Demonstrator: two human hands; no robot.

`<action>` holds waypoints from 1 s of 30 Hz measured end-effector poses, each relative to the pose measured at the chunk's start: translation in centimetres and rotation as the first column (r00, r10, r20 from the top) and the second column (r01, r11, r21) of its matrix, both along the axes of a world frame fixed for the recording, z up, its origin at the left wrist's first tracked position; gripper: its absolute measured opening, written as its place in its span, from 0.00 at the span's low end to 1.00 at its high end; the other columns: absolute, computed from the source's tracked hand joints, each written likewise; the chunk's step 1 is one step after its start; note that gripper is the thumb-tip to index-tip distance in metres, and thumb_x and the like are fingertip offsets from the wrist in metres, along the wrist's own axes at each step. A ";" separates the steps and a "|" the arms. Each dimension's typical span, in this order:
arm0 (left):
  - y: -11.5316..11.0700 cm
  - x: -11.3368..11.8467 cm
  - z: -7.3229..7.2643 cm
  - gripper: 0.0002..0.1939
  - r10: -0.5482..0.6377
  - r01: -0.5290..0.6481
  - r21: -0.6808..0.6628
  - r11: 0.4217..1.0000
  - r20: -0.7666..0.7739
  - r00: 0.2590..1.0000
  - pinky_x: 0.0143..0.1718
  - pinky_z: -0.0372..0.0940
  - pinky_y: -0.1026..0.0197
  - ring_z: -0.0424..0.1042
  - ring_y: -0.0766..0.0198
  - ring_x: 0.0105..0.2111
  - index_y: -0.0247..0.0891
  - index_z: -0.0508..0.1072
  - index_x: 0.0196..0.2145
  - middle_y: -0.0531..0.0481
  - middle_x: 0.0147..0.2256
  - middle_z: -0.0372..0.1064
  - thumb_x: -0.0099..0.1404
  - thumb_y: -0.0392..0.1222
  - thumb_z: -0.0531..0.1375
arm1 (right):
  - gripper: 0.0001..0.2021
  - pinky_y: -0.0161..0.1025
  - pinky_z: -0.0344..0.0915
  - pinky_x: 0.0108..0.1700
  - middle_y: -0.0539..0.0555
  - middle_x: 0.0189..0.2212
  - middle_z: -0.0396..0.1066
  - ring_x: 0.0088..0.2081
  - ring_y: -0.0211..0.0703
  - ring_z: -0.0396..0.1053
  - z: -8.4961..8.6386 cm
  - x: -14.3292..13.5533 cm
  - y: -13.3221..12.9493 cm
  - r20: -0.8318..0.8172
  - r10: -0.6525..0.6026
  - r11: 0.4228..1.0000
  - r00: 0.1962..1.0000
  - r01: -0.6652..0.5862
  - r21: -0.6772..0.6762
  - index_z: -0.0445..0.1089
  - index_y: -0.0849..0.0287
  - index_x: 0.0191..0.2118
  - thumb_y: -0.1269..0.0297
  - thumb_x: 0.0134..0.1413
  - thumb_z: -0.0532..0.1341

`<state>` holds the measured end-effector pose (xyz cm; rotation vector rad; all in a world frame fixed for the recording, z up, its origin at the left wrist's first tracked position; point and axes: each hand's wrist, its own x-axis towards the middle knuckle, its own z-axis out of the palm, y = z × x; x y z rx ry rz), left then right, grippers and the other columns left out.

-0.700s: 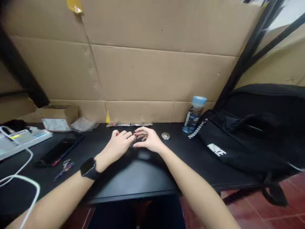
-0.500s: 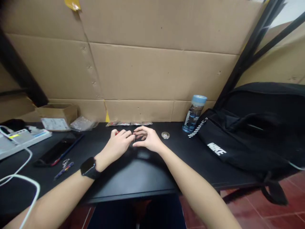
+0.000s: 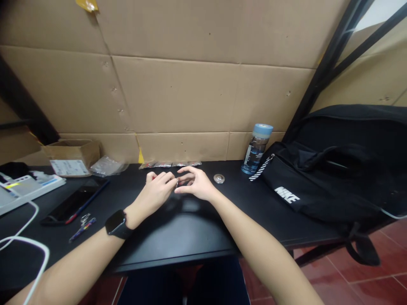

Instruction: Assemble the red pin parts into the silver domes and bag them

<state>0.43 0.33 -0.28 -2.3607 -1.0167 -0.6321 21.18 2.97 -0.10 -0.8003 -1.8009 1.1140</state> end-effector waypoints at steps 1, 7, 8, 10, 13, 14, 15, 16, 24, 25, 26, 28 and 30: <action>0.0 0.0 0.0 0.07 0.001 0.000 0.008 1.000 -0.017 1.000 0.40 0.50 0.51 0.66 0.56 0.38 0.39 0.72 0.40 0.46 0.38 0.70 0.74 0.37 0.54 | 0.35 0.44 0.72 0.43 0.58 0.39 0.80 0.42 0.50 0.78 0.1 0.0 0.0 -0.015 -0.004 1.000 1.000 0.004 -0.011 0.69 0.58 0.51 0.60 0.34 0.79; -0.3 0.1 0.3 0.07 0.038 -0.036 0.033 0.999 -0.089 0.995 0.40 0.51 0.50 0.66 0.55 0.38 0.37 0.70 0.42 0.45 0.39 0.70 0.75 0.35 0.52 | 0.34 0.43 0.72 0.43 0.59 0.41 0.79 0.42 0.49 0.77 0.3 0.0 0.0 -0.068 -0.032 0.999 0.997 0.030 -0.031 0.69 0.58 0.50 0.62 0.33 0.79; -0.4 0.2 0.4 0.07 0.044 -0.041 0.030 0.999 -0.089 0.995 0.40 0.51 0.50 0.66 0.55 0.39 0.37 0.70 0.42 0.45 0.39 0.70 0.75 0.35 0.52 | 0.34 0.43 0.72 0.43 0.58 0.40 0.79 0.42 0.48 0.77 0.2 0.0 0.0 -0.072 -0.030 0.999 0.997 0.027 -0.033 0.69 0.58 0.50 0.62 0.33 0.79; -0.5 0.2 0.4 0.07 0.058 -0.056 0.025 0.998 -0.073 0.996 0.40 0.51 0.49 0.66 0.54 0.39 0.38 0.70 0.41 0.46 0.38 0.70 0.74 0.35 0.53 | 0.33 0.42 0.72 0.42 0.58 0.40 0.79 0.41 0.48 0.77 0.1 -0.1 0.1 -0.082 -0.023 0.999 0.996 0.020 -0.038 0.70 0.58 0.49 0.62 0.33 0.79; -0.4 0.3 0.4 0.06 0.069 -0.069 0.002 0.998 -0.027 0.997 0.41 0.50 0.49 0.66 0.55 0.40 0.39 0.70 0.40 0.46 0.38 0.71 0.74 0.36 0.54 | 0.33 0.42 0.72 0.41 0.58 0.40 0.79 0.41 0.48 0.77 -0.1 -0.2 0.1 -0.087 -0.019 0.999 0.996 0.016 -0.030 0.70 0.58 0.49 0.62 0.33 0.79; -0.4 0.3 0.3 0.05 0.070 -0.070 -0.008 0.998 -0.011 0.998 0.41 0.50 0.49 0.66 0.55 0.40 0.39 0.70 0.39 0.47 0.38 0.71 0.74 0.36 0.54 | 0.33 0.42 0.72 0.40 0.58 0.40 0.79 0.40 0.48 0.77 -0.1 -0.2 0.1 -0.083 -0.020 1.000 0.996 0.019 -0.024 0.70 0.58 0.50 0.62 0.34 0.79; -0.4 0.4 0.2 0.05 0.069 -0.069 -0.017 0.997 0.004 0.998 0.41 0.50 0.50 0.66 0.55 0.40 0.39 0.70 0.39 0.47 0.38 0.71 0.73 0.36 0.55 | 0.33 0.41 0.71 0.40 0.58 0.40 0.79 0.40 0.48 0.77 -0.1 -0.2 0.0 -0.077 -0.022 1.000 0.997 0.021 -0.016 0.70 0.58 0.50 0.62 0.34 0.79; -0.3 0.4 0.2 0.05 0.070 -0.069 -0.023 0.997 0.016 0.997 0.41 0.50 0.50 0.66 0.55 0.40 0.40 0.70 0.39 0.47 0.38 0.71 0.73 0.36 0.55 | 0.33 0.41 0.71 0.40 0.59 0.41 0.79 0.40 0.48 0.77 0.0 -0.2 0.0 -0.069 -0.024 1.000 0.997 0.023 -0.007 0.70 0.58 0.50 0.61 0.34 0.79; -0.3 0.0 0.6 0.05 0.057 -0.054 -0.050 0.997 0.053 0.997 0.41 0.50 0.51 0.66 0.57 0.40 0.42 0.73 0.39 0.48 0.40 0.72 0.73 0.38 0.57 | 0.34 0.41 0.70 0.39 0.59 0.40 0.80 0.40 0.47 0.77 -0.2 -0.2 0.1 -0.014 -0.052 0.998 0.999 0.053 0.032 0.69 0.58 0.50 0.59 0.34 0.78; -0.3 -0.1 0.7 0.06 0.055 -0.052 -0.049 0.997 0.060 0.997 0.41 0.49 0.51 0.66 0.57 0.40 0.42 0.74 0.38 0.48 0.40 0.72 0.73 0.39 0.57 | 0.34 0.41 0.70 0.39 0.59 0.40 0.80 0.40 0.48 0.77 -0.2 -0.2 0.1 -0.016 -0.049 0.999 0.999 0.050 0.019 0.69 0.58 0.50 0.59 0.34 0.78; -0.3 -0.2 0.8 0.07 0.053 -0.049 -0.049 0.998 0.074 0.996 0.41 0.49 0.51 0.67 0.57 0.40 0.42 0.74 0.38 0.48 0.39 0.72 0.73 0.40 0.56 | 0.34 0.41 0.70 0.39 0.59 0.40 0.80 0.40 0.48 0.77 -0.2 -0.3 0.1 -0.021 -0.046 0.999 0.999 0.046 0.005 0.69 0.58 0.50 0.59 0.34 0.78; -0.3 -0.3 1.0 0.10 0.039 -0.033 -0.053 0.998 0.116 0.993 0.41 0.49 0.50 0.67 0.57 0.40 0.42 0.75 0.36 0.48 0.39 0.73 0.74 0.42 0.56 | 0.32 0.40 0.70 0.38 0.59 0.40 0.80 0.40 0.48 0.77 -0.2 -0.3 0.1 -0.031 -0.044 0.999 0.999 0.044 -0.013 0.68 0.58 0.47 0.58 0.34 0.78; -0.2 -0.4 1.1 0.10 0.018 -0.009 -0.056 0.998 0.169 0.985 0.42 0.48 0.50 0.68 0.57 0.41 0.43 0.75 0.36 0.48 0.38 0.75 0.74 0.42 0.55 | 0.29 0.40 0.70 0.37 0.58 0.41 0.79 0.40 0.47 0.77 -0.2 -0.3 0.1 -0.043 -0.054 0.998 0.998 0.053 -0.020 0.67 0.57 0.43 0.58 0.35 0.78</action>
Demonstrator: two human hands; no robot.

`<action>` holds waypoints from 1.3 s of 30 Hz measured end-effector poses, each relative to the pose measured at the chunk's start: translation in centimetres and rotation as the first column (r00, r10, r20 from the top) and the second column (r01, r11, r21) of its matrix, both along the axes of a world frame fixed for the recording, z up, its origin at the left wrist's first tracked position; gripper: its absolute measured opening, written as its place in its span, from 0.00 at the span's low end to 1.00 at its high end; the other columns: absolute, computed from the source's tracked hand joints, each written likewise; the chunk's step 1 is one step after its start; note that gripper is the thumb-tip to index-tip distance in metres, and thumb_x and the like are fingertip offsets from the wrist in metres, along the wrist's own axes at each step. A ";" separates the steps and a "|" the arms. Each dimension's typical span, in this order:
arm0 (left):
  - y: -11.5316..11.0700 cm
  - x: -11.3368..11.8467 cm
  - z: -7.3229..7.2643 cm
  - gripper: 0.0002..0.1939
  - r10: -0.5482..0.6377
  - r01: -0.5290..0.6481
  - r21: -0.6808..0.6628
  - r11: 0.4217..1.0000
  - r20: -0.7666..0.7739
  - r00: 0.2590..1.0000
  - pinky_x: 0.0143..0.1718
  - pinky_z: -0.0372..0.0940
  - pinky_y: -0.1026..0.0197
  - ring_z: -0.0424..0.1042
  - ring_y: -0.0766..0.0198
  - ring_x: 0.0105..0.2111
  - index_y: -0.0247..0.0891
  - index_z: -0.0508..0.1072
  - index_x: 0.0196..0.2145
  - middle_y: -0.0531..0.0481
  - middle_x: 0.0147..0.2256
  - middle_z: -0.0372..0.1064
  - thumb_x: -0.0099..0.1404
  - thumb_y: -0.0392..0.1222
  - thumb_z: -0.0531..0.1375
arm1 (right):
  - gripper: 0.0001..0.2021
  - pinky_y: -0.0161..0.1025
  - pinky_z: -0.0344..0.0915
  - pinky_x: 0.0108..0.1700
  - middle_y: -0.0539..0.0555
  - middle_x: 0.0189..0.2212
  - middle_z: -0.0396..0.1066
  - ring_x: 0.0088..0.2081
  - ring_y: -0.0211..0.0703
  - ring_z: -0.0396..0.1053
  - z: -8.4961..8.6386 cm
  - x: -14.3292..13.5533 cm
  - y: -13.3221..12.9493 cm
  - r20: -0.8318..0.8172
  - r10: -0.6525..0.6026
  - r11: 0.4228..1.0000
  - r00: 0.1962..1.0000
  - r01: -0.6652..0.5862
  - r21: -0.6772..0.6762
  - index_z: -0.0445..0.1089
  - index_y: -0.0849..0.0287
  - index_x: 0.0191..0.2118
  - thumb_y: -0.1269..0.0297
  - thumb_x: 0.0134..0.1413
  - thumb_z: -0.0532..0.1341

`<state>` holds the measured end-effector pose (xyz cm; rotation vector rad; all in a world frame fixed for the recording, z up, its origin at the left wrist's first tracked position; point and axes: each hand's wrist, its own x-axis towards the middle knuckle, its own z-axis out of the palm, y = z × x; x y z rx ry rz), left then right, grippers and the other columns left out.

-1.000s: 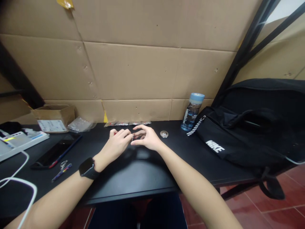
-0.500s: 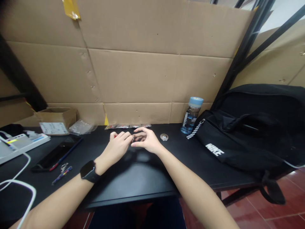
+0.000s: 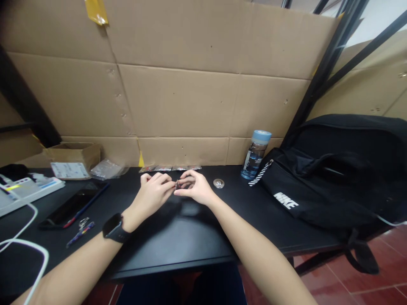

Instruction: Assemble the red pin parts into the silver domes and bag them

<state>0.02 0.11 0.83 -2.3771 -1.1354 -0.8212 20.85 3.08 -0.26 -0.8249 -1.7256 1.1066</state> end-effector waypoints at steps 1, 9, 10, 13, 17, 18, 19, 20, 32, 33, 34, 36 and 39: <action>0.0 0.0 0.0 0.10 -0.009 0.009 0.000 1.000 0.027 1.000 0.42 0.48 0.50 0.69 0.56 0.42 0.43 0.76 0.38 0.48 0.39 0.76 0.74 0.43 0.56 | 0.28 0.39 0.70 0.37 0.58 0.41 0.79 0.39 0.47 0.77 0.0 0.0 0.0 -0.005 -0.009 1.000 1.000 0.009 0.002 0.66 0.57 0.41 0.57 0.35 0.78; 0.3 -0.1 -0.2 0.09 -0.031 0.040 -0.057 0.998 0.150 0.988 0.44 0.48 0.50 0.71 0.57 0.43 0.46 0.78 0.42 0.50 0.41 0.79 0.74 0.46 0.57 | 0.23 0.38 0.69 0.36 0.57 0.40 0.78 0.39 0.45 0.77 -0.3 0.2 0.4 0.016 -0.014 0.999 1.000 0.014 0.032 0.68 0.59 0.35 0.58 0.35 0.78; 0.4 -0.1 -0.3 0.09 -0.028 0.039 -0.064 0.997 0.161 0.987 0.44 0.48 0.50 0.71 0.58 0.43 0.47 0.78 0.41 0.51 0.41 0.79 0.74 0.46 0.57 | 0.23 0.38 0.69 0.36 0.57 0.40 0.78 0.39 0.45 0.77 -0.3 0.2 0.4 0.016 -0.009 0.999 1.000 0.009 0.037 0.69 0.59 0.35 0.58 0.35 0.78; 0.5 0.0 -0.5 0.08 -0.023 0.040 -0.090 0.995 0.183 0.983 0.44 0.47 0.50 0.71 0.58 0.44 0.47 0.78 0.42 0.51 0.41 0.79 0.73 0.46 0.58 | 0.22 0.39 0.69 0.37 0.56 0.39 0.78 0.38 0.45 0.76 -0.4 0.1 0.3 0.020 -0.009 0.999 1.000 0.008 0.047 0.71 0.59 0.37 0.57 0.36 0.77; 0.4 0.0 -0.6 0.08 -0.052 0.069 -0.097 0.993 0.164 0.985 0.44 0.47 0.50 0.70 0.57 0.45 0.46 0.77 0.42 0.50 0.43 0.79 0.74 0.44 0.57 | 0.23 0.38 0.70 0.37 0.56 0.39 0.78 0.38 0.44 0.76 -0.2 0.0 0.1 0.024 -0.005 0.999 1.000 0.004 0.046 0.71 0.59 0.37 0.57 0.37 0.77; 0.4 0.0 -0.5 0.08 -0.059 0.074 -0.093 0.993 0.156 0.986 0.43 0.47 0.49 0.70 0.57 0.45 0.46 0.77 0.42 0.50 0.43 0.79 0.74 0.44 0.57 | 0.23 0.38 0.70 0.37 0.56 0.39 0.78 0.38 0.44 0.76 -0.2 -0.1 0.1 0.025 -0.003 0.999 1.000 0.002 0.046 0.71 0.59 0.38 0.57 0.37 0.77; 0.4 0.0 -0.5 0.09 -0.062 0.076 -0.087 0.993 0.149 0.987 0.43 0.47 0.49 0.70 0.56 0.45 0.46 0.77 0.43 0.49 0.43 0.79 0.74 0.44 0.56 | 0.23 0.38 0.70 0.36 0.56 0.39 0.78 0.38 0.45 0.76 -0.2 -0.1 0.1 0.027 -0.005 0.999 1.000 0.003 0.047 0.71 0.59 0.38 0.57 0.37 0.77; 0.4 0.0 -0.5 0.09 -0.062 0.075 -0.080 0.994 0.144 0.988 0.43 0.47 0.49 0.70 0.56 0.45 0.46 0.77 0.43 0.49 0.43 0.79 0.75 0.44 0.56 | 0.23 0.38 0.70 0.36 0.56 0.39 0.78 0.37 0.45 0.76 -0.1 -0.1 0.1 0.026 -0.008 0.999 1.000 0.007 0.050 0.71 0.59 0.38 0.57 0.36 0.77; 0.2 0.2 -0.6 0.10 -0.028 0.030 -0.041 0.999 0.044 0.999 0.40 0.47 0.50 0.68 0.56 0.43 0.42 0.75 0.36 0.49 0.38 0.77 0.74 0.43 0.57 | 0.24 0.39 0.68 0.36 0.56 0.40 0.78 0.40 0.48 0.77 -0.1 0.0 -0.1 0.101 -0.077 0.984 0.992 0.060 0.170 0.71 0.58 0.38 0.53 0.36 0.77; 0.1 0.2 -0.6 0.10 -0.031 0.032 -0.044 0.998 0.037 0.999 0.40 0.47 0.50 0.68 0.56 0.43 0.42 0.75 0.36 0.48 0.38 0.77 0.74 0.43 0.56 | 0.24 0.39 0.68 0.36 0.56 0.40 0.78 0.40 0.47 0.77 0.0 0.0 -0.1 0.111 -0.084 0.981 0.990 0.062 0.185 0.72 0.58 0.38 0.54 0.36 0.77; 0.1 0.3 -0.6 0.10 -0.033 0.035 -0.051 0.998 0.032 0.999 0.41 0.48 0.50 0.68 0.56 0.43 0.41 0.74 0.36 0.48 0.38 0.77 0.74 0.42 0.55 | 0.23 0.39 0.68 0.36 0.55 0.39 0.78 0.40 0.47 0.76 0.0 0.0 -0.1 0.119 -0.087 0.979 0.989 0.062 0.197 0.72 0.58 0.38 0.54 0.37 0.77; 0.1 0.3 -0.6 0.10 -0.032 0.034 -0.069 0.997 0.024 0.999 0.41 0.48 0.51 0.69 0.56 0.43 0.41 0.74 0.38 0.48 0.39 0.77 0.75 0.41 0.54 | 0.23 0.38 0.68 0.36 0.55 0.38 0.78 0.40 0.47 0.76 0.1 0.1 -0.1 0.132 -0.087 0.975 0.987 0.058 0.213 0.72 0.58 0.39 0.54 0.37 0.77; 0.4 0.1 -0.5 0.10 -0.018 0.020 -0.099 0.995 0.020 1.000 0.44 0.51 0.51 0.70 0.54 0.47 0.42 0.72 0.49 0.45 0.46 0.75 0.72 0.42 0.56 | 0.23 0.39 0.69 0.38 0.54 0.37 0.78 0.39 0.47 0.76 0.1 0.4 0.1 0.154 -0.111 0.967 0.982 0.071 0.244 0.73 0.57 0.38 0.53 0.37 0.77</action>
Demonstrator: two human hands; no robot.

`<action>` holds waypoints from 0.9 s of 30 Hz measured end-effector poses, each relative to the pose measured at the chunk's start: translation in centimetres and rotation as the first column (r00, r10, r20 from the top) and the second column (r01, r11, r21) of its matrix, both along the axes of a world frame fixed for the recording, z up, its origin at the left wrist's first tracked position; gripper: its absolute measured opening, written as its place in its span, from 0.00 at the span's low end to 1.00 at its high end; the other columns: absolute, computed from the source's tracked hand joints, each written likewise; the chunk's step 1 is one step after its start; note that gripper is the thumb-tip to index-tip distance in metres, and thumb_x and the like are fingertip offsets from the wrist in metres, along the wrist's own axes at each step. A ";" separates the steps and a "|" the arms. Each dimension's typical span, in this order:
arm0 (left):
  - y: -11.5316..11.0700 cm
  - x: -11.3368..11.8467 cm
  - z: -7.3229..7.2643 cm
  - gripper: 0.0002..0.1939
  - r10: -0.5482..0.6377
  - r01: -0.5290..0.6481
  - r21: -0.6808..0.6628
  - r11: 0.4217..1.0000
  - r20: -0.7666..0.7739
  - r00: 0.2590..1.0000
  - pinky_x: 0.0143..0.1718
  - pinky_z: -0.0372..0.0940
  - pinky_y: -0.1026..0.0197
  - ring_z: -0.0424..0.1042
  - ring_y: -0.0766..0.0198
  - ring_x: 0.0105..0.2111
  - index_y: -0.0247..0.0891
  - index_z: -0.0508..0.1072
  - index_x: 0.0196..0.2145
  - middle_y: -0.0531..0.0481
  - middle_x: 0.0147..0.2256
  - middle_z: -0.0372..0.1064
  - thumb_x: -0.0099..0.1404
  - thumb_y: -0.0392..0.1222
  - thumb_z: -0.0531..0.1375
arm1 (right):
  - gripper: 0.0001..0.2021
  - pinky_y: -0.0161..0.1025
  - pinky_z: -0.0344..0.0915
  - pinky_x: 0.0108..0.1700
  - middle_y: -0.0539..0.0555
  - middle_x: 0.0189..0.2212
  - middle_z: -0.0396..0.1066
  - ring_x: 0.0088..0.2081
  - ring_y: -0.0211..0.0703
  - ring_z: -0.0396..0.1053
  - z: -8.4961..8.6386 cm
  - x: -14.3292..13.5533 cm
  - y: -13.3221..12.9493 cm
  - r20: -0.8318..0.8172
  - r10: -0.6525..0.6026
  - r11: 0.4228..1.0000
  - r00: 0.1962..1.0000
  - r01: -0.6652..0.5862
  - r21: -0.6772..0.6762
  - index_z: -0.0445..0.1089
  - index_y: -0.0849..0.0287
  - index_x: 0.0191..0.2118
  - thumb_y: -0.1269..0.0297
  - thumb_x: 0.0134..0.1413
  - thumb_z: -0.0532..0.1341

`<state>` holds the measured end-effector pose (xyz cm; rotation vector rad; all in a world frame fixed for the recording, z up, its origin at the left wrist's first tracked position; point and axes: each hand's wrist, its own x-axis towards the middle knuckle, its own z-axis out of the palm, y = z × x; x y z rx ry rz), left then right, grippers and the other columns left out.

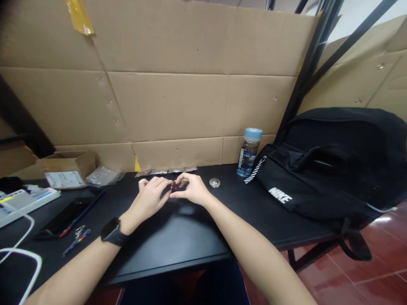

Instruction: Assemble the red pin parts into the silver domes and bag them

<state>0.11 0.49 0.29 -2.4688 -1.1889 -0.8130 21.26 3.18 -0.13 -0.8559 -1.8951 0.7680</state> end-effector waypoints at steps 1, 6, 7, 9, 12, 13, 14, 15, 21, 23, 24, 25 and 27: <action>0.1 -0.1 0.0 0.15 0.003 -0.003 -0.007 1.000 0.001 1.000 0.45 0.52 0.51 0.69 0.52 0.49 0.42 0.70 0.53 0.43 0.49 0.74 0.70 0.44 0.59 | 0.23 0.40 0.70 0.39 0.54 0.37 0.78 0.38 0.47 0.76 0.0 0.1 0.1 0.006 -0.011 1.000 1.000 0.011 0.008 0.73 0.57 0.38 0.53 0.37 0.77; 0.4 -0.3 -0.2 0.27 -0.027 0.027 -0.026 0.999 0.012 1.000 0.50 0.54 0.50 0.66 0.47 0.56 0.46 0.65 0.60 0.39 0.57 0.69 0.65 0.49 0.65 | 0.23 0.40 0.70 0.39 0.53 0.37 0.79 0.38 0.46 0.76 0.0 0.3 0.0 0.002 -0.019 1.000 1.000 0.019 -0.025 0.73 0.57 0.38 0.53 0.37 0.76; 0.4 -0.3 -0.2 0.25 -0.037 0.037 -0.024 0.999 0.017 0.999 0.50 0.54 0.50 0.66 0.48 0.56 0.46 0.66 0.59 0.40 0.57 0.69 0.67 0.49 0.64 | 0.22 0.40 0.70 0.39 0.53 0.37 0.78 0.38 0.46 0.76 0.0 0.3 0.0 -0.007 -0.005 0.999 1.000 0.004 -0.038 0.73 0.57 0.38 0.53 0.37 0.76; 0.5 -0.3 -0.2 0.21 -0.050 0.051 -0.013 0.999 0.030 0.998 0.49 0.54 0.51 0.67 0.50 0.56 0.46 0.68 0.57 0.42 0.57 0.69 0.68 0.49 0.63 | 0.22 0.39 0.70 0.38 0.53 0.37 0.79 0.37 0.45 0.77 0.0 0.2 -0.1 -0.035 0.026 0.997 0.999 -0.028 -0.065 0.72 0.58 0.37 0.53 0.38 0.76; 0.6 -0.5 -0.1 0.21 -0.047 0.047 -0.006 0.999 0.047 0.998 0.50 0.53 0.50 0.66 0.50 0.56 0.46 0.68 0.57 0.41 0.56 0.69 0.68 0.50 0.63 | 0.22 0.38 0.69 0.36 0.54 0.39 0.79 0.38 0.45 0.76 0.0 0.2 0.0 -0.069 0.057 0.994 0.996 -0.063 -0.089 0.72 0.58 0.39 0.53 0.40 0.75; 0.6 -0.6 -0.1 0.22 -0.043 0.043 -0.004 0.999 0.051 0.998 0.50 0.53 0.50 0.66 0.49 0.56 0.45 0.68 0.57 0.40 0.56 0.69 0.68 0.50 0.63 | 0.21 0.38 0.69 0.36 0.55 0.40 0.78 0.39 0.45 0.76 0.1 0.2 0.0 -0.064 0.060 0.994 0.996 -0.066 -0.091 0.73 0.58 0.39 0.53 0.42 0.75; 0.6 -0.6 0.0 0.22 -0.038 0.038 -0.003 0.999 0.056 0.998 0.51 0.53 0.50 0.66 0.48 0.56 0.45 0.68 0.57 0.40 0.56 0.69 0.68 0.50 0.63 | 0.20 0.38 0.69 0.36 0.55 0.40 0.78 0.40 0.46 0.76 0.1 0.3 0.1 -0.050 0.059 0.994 0.997 -0.063 -0.088 0.74 0.58 0.40 0.53 0.44 0.74; 0.7 -0.7 0.0 0.22 -0.034 0.034 -0.003 0.999 0.059 0.998 0.51 0.53 0.49 0.66 0.48 0.57 0.45 0.68 0.57 0.39 0.56 0.69 0.67 0.50 0.63 | 0.18 0.38 0.69 0.37 0.55 0.41 0.78 0.40 0.46 0.75 0.2 0.3 0.1 -0.030 0.055 0.995 0.998 -0.057 -0.078 0.74 0.58 0.41 0.54 0.47 0.73; 0.7 -0.5 -0.1 0.22 -0.034 0.036 -0.025 0.999 0.065 0.997 0.51 0.53 0.49 0.65 0.49 0.57 0.45 0.67 0.56 0.41 0.57 0.69 0.67 0.51 0.64 | 0.05 0.37 0.69 0.37 0.56 0.48 0.74 0.46 0.46 0.73 0.5 0.5 -0.2 0.072 0.017 0.992 0.997 -0.026 0.127 0.77 0.56 0.38 0.62 0.57 0.66; 0.7 -0.5 -0.2 0.22 -0.034 0.036 -0.030 0.999 0.070 0.997 0.51 0.53 0.49 0.65 0.48 0.57 0.45 0.68 0.55 0.40 0.56 0.69 0.67 0.52 0.64 | 0.04 0.37 0.68 0.37 0.56 0.48 0.73 0.47 0.46 0.72 0.6 0.4 -0.3 0.104 -0.006 0.985 0.995 -0.012 0.172 0.77 0.56 0.38 0.64 0.57 0.66; 0.8 -0.5 -0.3 0.22 -0.033 0.035 -0.032 0.999 0.072 0.997 0.51 0.53 0.49 0.65 0.48 0.57 0.45 0.68 0.55 0.40 0.56 0.69 0.67 0.53 0.64 | 0.04 0.37 0.68 0.37 0.56 0.48 0.73 0.47 0.46 0.72 0.6 0.4 -0.3 0.113 -0.017 0.982 0.993 -0.005 0.190 0.77 0.55 0.38 0.64 0.57 0.66; 0.8 -0.5 -0.3 0.22 -0.031 0.034 -0.035 0.999 0.074 0.997 0.51 0.53 0.49 0.66 0.48 0.56 0.44 0.68 0.55 0.40 0.56 0.70 0.66 0.53 0.64 | 0.04 0.37 0.68 0.37 0.56 0.48 0.73 0.47 0.45 0.72 0.6 0.4 -0.3 0.120 -0.022 0.979 0.993 -0.003 0.205 0.77 0.55 0.38 0.65 0.57 0.67; 0.8 -0.5 -0.4 0.23 -0.029 0.032 -0.045 0.998 0.072 0.997 0.51 0.53 0.49 0.66 0.48 0.56 0.44 0.68 0.54 0.41 0.55 0.70 0.66 0.54 0.64 | 0.03 0.36 0.67 0.38 0.55 0.47 0.72 0.47 0.45 0.71 0.7 0.4 -0.4 0.133 -0.021 0.974 0.991 -0.010 0.227 0.76 0.55 0.38 0.66 0.58 0.66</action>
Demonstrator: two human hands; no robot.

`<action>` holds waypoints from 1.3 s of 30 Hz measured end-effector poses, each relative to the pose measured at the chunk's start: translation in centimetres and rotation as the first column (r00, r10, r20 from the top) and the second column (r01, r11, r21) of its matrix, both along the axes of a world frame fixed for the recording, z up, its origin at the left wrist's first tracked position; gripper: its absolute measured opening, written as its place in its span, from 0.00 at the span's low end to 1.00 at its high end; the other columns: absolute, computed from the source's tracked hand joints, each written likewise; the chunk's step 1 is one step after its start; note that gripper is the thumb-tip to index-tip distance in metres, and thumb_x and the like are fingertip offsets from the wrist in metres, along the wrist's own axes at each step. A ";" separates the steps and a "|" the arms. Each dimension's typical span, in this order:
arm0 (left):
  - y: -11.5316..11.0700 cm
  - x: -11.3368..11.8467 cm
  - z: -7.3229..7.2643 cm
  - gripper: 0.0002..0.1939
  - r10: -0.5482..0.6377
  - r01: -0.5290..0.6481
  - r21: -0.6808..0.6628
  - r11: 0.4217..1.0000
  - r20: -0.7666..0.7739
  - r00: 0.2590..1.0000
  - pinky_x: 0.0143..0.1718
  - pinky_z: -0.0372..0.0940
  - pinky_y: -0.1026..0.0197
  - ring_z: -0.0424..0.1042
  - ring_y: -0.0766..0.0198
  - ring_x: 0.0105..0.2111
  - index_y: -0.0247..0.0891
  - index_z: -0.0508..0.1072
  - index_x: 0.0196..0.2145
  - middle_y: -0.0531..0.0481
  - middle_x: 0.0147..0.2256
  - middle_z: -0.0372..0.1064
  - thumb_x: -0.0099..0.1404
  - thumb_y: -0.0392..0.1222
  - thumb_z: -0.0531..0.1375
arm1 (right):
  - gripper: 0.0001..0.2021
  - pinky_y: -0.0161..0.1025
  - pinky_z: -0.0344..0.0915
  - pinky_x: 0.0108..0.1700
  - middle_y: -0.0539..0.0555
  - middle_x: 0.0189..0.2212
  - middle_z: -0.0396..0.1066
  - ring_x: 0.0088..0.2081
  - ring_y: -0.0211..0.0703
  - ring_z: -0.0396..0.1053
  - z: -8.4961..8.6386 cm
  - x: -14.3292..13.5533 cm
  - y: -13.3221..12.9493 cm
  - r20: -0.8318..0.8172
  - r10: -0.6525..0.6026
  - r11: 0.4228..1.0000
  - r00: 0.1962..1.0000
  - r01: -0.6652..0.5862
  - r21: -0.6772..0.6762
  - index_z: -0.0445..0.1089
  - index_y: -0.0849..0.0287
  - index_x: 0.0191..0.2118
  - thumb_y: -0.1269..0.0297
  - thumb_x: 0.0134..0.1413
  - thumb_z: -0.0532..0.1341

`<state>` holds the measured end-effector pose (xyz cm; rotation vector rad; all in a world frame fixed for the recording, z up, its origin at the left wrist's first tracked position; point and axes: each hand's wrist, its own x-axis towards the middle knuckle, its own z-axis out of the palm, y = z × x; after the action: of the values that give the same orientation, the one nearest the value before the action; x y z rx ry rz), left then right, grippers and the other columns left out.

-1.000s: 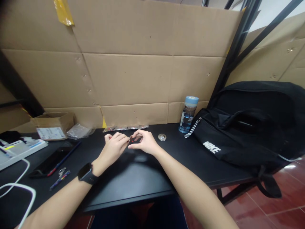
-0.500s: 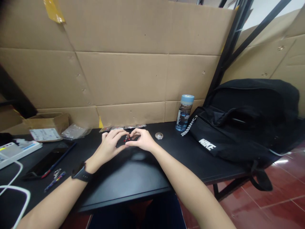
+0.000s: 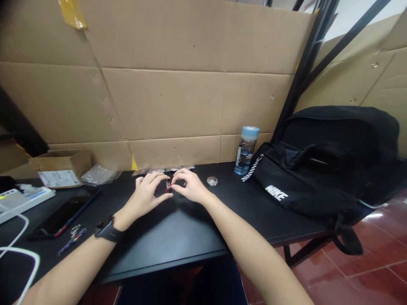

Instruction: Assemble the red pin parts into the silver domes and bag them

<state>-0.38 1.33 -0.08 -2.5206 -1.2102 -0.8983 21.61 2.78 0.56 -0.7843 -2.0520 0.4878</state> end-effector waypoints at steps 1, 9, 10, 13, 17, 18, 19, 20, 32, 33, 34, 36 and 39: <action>0.0 0.0 0.0 0.23 0.001 -0.001 -0.006 1.000 -0.002 1.000 0.51 0.53 0.49 0.66 0.48 0.56 0.44 0.68 0.54 0.41 0.55 0.70 0.66 0.55 0.64 | 0.02 0.36 0.67 0.38 0.55 0.47 0.72 0.47 0.45 0.71 0.0 0.0 0.0 0.008 0.003 1.000 1.000 -0.003 0.007 0.76 0.55 0.37 0.66 0.59 0.66; -0.1 0.2 -0.1 0.22 0.002 -0.001 -0.054 0.999 0.015 1.000 0.50 0.55 0.49 0.67 0.48 0.55 0.45 0.68 0.54 0.44 0.54 0.71 0.67 0.55 0.63 | 0.03 0.37 0.68 0.40 0.56 0.47 0.71 0.48 0.44 0.70 0.1 0.0 0.0 0.068 0.010 0.999 0.998 -0.013 0.049 0.74 0.56 0.39 0.67 0.63 0.63; -0.1 0.2 -0.1 0.22 0.001 0.000 -0.055 0.998 0.015 1.000 0.49 0.55 0.50 0.67 0.49 0.55 0.45 0.68 0.54 0.44 0.54 0.71 0.67 0.55 0.62 | 0.03 0.38 0.68 0.43 0.56 0.47 0.71 0.48 0.44 0.70 0.2 0.0 0.0 0.083 0.020 0.998 0.996 -0.025 0.066 0.73 0.56 0.39 0.67 0.63 0.62; -0.1 0.2 -0.1 0.22 0.000 0.001 -0.061 0.998 0.010 1.000 0.49 0.55 0.50 0.67 0.49 0.54 0.44 0.67 0.54 0.44 0.53 0.71 0.68 0.56 0.61 | 0.03 0.44 0.65 0.53 0.56 0.46 0.71 0.50 0.45 0.68 0.3 -0.1 0.0 0.117 0.049 0.991 0.992 -0.063 0.121 0.70 0.57 0.39 0.68 0.66 0.59; -0.1 0.1 0.0 0.22 0.007 -0.006 -0.068 0.998 0.008 1.000 0.49 0.54 0.49 0.67 0.47 0.54 0.44 0.67 0.53 0.43 0.53 0.71 0.67 0.56 0.61 | 0.05 0.46 0.64 0.56 0.58 0.47 0.70 0.50 0.46 0.67 0.3 0.2 0.2 0.135 0.052 0.986 0.989 -0.072 0.149 0.67 0.57 0.39 0.68 0.68 0.56; -0.1 0.0 0.1 0.22 0.011 -0.010 -0.070 0.998 0.010 1.000 0.49 0.54 0.49 0.67 0.47 0.54 0.44 0.67 0.53 0.43 0.53 0.71 0.67 0.56 0.61 | 0.05 0.46 0.64 0.56 0.58 0.47 0.70 0.51 0.46 0.67 0.4 0.3 0.2 0.132 0.045 0.986 0.990 -0.065 0.151 0.66 0.57 0.39 0.68 0.68 0.55; -0.1 0.0 0.1 0.22 0.015 -0.014 -0.072 0.997 0.012 1.000 0.49 0.54 0.49 0.66 0.47 0.54 0.44 0.66 0.53 0.43 0.53 0.71 0.67 0.56 0.62 | 0.05 0.47 0.63 0.56 0.59 0.47 0.70 0.51 0.47 0.67 0.4 0.5 0.3 0.128 0.037 0.986 0.991 -0.057 0.154 0.66 0.57 0.39 0.68 0.68 0.55; -0.1 -0.1 0.1 0.22 0.019 -0.018 -0.076 0.997 0.015 1.000 0.49 0.54 0.49 0.66 0.47 0.54 0.43 0.66 0.53 0.43 0.53 0.71 0.67 0.55 0.62 | 0.05 0.47 0.63 0.56 0.59 0.48 0.70 0.52 0.47 0.67 0.5 0.6 0.3 0.125 0.029 0.987 0.992 -0.048 0.156 0.66 0.57 0.38 0.68 0.68 0.55; 0.2 -0.3 -0.6 0.19 -0.014 0.000 -0.277 0.961 -0.046 0.999 0.50 0.55 0.45 0.63 0.45 0.54 0.48 0.70 0.48 0.47 0.51 0.72 0.66 0.60 0.61 | 0.04 0.42 0.65 0.50 0.56 0.42 0.70 0.46 0.45 0.67 -0.4 0.9 0.9 0.224 0.013 0.992 0.974 -0.040 0.118 0.65 0.57 0.37 0.72 0.65 0.56; 0.2 -0.4 -0.6 0.18 -0.022 0.006 -0.295 0.955 -0.053 0.998 0.50 0.55 0.44 0.63 0.45 0.54 0.48 0.71 0.48 0.47 0.51 0.72 0.66 0.59 0.60 | 0.04 0.41 0.64 0.49 0.55 0.40 0.70 0.44 0.44 0.67 -0.6 0.9 1.0 0.246 0.001 0.993 0.969 -0.029 0.110 0.65 0.57 0.37 0.72 0.65 0.56; 0.2 -0.4 -0.6 0.19 -0.030 0.010 -0.309 0.951 -0.060 0.998 0.51 0.55 0.44 0.62 0.45 0.55 0.49 0.71 0.49 0.47 0.51 0.72 0.66 0.59 0.60 | 0.04 0.41 0.64 0.49 0.55 0.39 0.70 0.43 0.44 0.67 -0.7 0.9 1.1 0.268 -0.012 0.995 0.963 -0.016 0.103 0.65 0.57 0.37 0.72 0.65 0.57; 0.4 -0.7 -0.7 0.20 -0.031 0.007 -0.325 0.946 -0.070 0.997 0.51 0.55 0.43 0.62 0.44 0.55 0.50 0.71 0.51 0.47 0.53 0.72 0.66 0.58 0.61 | 0.04 0.41 0.64 0.48 0.54 0.38 0.69 0.42 0.44 0.66 -1.0 1.0 1.2 0.302 -0.048 0.995 0.952 0.020 0.094 0.66 0.57 0.37 0.72 0.64 0.57; 0.9 -1.5 -0.6 0.22 0.011 -0.035 -0.327 0.944 -0.073 0.997 0.51 0.56 0.43 0.62 0.43 0.55 0.52 0.69 0.55 0.47 0.54 0.71 0.66 0.56 0.60 | 0.04 0.40 0.63 0.48 0.54 0.39 0.69 0.43 0.44 0.66 -1.1 1.4 1.4 0.347 -0.099 0.994 0.933 0.076 0.080 0.66 0.57 0.37 0.72 0.64 0.57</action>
<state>-1.93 2.20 -0.66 -2.7564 -1.4702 -0.6385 23.00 4.19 -0.51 -0.9748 -2.3339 0.2395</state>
